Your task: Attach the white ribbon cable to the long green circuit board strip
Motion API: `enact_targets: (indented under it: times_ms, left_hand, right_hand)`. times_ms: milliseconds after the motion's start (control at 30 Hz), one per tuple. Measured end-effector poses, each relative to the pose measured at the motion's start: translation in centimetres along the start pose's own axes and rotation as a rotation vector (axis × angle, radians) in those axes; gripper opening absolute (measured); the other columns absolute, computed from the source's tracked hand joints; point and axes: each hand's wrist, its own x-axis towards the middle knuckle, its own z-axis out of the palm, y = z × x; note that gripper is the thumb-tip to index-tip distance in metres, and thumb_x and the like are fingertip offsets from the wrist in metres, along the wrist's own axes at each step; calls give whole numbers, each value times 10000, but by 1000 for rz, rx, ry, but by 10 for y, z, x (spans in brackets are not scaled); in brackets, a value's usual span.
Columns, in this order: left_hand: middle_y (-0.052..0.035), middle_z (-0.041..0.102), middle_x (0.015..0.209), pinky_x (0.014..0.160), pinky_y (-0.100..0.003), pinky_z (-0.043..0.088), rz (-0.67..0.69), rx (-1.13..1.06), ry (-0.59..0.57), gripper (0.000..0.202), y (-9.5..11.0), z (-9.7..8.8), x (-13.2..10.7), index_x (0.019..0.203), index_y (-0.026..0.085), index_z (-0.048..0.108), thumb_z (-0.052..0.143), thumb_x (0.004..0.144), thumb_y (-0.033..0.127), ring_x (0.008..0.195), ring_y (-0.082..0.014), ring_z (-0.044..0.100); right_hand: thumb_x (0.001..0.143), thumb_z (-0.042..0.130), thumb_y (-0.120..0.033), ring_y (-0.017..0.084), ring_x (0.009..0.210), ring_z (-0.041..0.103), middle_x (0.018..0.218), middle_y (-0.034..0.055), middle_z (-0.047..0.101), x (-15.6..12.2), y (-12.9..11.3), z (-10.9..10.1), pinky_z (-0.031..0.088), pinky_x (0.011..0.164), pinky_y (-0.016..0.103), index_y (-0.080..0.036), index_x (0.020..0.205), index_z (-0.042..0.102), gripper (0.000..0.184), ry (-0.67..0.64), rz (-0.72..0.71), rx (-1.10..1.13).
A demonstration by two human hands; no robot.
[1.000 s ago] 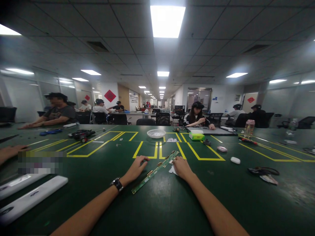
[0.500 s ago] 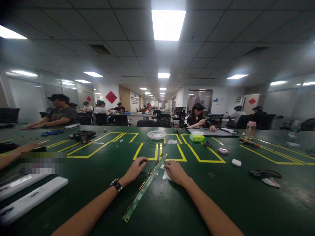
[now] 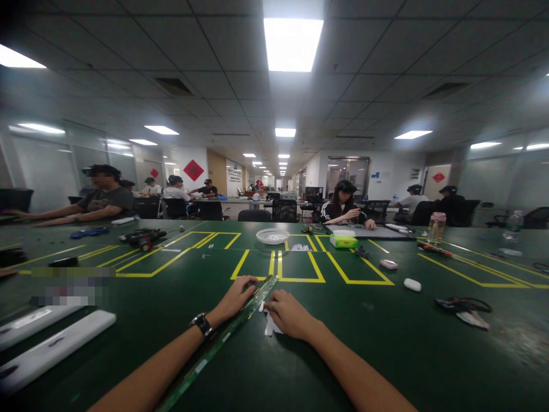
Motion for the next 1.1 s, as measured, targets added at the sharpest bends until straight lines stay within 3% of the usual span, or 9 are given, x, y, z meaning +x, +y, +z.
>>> enact_targets:
  times_ms: [133,233,300,567,800,933,1100]
  left_hand:
    - [-77,551,1272,974,-430,345,6,153,-143,412,5,2,-8,1278,264,524,448,888,369,1169,-257,449]
    - [-59,499,1337,962,-480,325,58,333,-277,406,13,8,-14,1288,341,508,459,889,399,1220,-284,396]
    - [-46,495,1337,953,-472,324,82,391,-308,363,19,11,-18,1257,358,527,433,907,383,1204,-277,400]
    - [-60,528,1273,905,-375,363,29,415,-260,360,30,12,-20,1259,283,520,397,922,313,1132,-240,430]
    - [-68,461,1388,957,-454,330,11,437,-272,405,25,20,-19,1301,277,491,325,932,255,1204,-281,375]
    - [-94,522,1299,938,-488,341,74,419,-279,377,22,22,-13,1239,261,540,350,914,235,1143,-301,420]
    - [-126,549,1145,924,-398,394,37,328,-303,377,20,23,3,1178,199,564,481,811,181,1070,-275,474]
  right_hand:
    - [920,446,-219,203,964,511,1041,87,584,-1,2,-3,397,849,315,-227,1175,630,315,-15,-13,14]
    - [911,455,-231,214,971,515,1036,91,589,-4,13,-4,393,856,330,-220,1134,649,295,-11,68,-34]
    - [904,463,-243,219,974,520,1033,95,590,-5,19,-5,393,860,332,-209,1109,654,283,1,138,-54]
    - [860,516,-353,271,1104,469,1156,134,562,-7,24,-1,357,940,385,-162,1205,584,401,33,300,-108]
    - [859,509,-371,270,1078,480,1158,115,566,-7,28,4,360,897,404,-194,1158,605,361,9,329,-66]
    - [847,532,-356,268,1072,487,1133,110,576,-7,31,5,358,890,403,-192,1118,613,327,39,323,-32]
    - [823,569,-331,249,1054,495,1094,93,585,-8,33,3,359,866,362,-188,1049,627,274,59,314,25]
